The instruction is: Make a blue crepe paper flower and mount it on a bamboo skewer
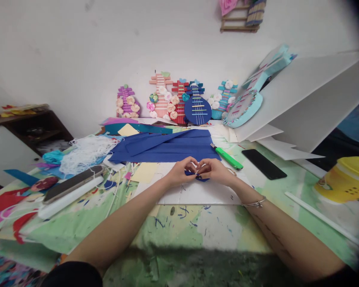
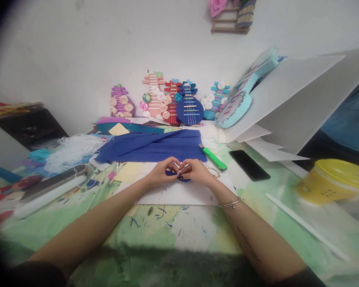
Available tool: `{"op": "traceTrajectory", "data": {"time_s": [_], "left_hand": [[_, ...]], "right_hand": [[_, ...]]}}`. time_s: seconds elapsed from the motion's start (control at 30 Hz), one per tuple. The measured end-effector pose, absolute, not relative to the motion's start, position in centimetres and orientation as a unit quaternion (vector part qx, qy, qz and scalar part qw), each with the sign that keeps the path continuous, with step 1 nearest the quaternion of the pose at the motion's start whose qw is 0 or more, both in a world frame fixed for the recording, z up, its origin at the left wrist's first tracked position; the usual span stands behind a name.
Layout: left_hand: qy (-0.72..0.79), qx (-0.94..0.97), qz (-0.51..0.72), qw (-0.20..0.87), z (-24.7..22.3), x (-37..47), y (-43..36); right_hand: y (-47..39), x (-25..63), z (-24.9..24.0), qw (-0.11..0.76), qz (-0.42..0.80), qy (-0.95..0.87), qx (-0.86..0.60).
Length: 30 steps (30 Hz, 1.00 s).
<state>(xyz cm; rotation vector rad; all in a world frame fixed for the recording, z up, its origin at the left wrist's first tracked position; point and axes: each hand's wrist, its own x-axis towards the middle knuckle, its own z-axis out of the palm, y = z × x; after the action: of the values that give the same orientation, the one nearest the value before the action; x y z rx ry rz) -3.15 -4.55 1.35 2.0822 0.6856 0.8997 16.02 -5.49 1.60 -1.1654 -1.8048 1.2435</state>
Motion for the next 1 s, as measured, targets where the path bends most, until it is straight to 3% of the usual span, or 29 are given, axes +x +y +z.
{"op": "traceTrajectory", "data": {"time_s": [0.27,1.0], "left_hand": [[0.285,0.771,0.397,0.408,1.17,-2.97,-4.37],[0.264,0.772,0.375,0.440,0.81,-3.14,-3.87]], "right_hand": [[-5.28,16.06,1.24,0.341,0.423,-0.696,-0.470],[-5.46,16.00,1.55,0.332,0.334,-0.758,-0.451]]}}
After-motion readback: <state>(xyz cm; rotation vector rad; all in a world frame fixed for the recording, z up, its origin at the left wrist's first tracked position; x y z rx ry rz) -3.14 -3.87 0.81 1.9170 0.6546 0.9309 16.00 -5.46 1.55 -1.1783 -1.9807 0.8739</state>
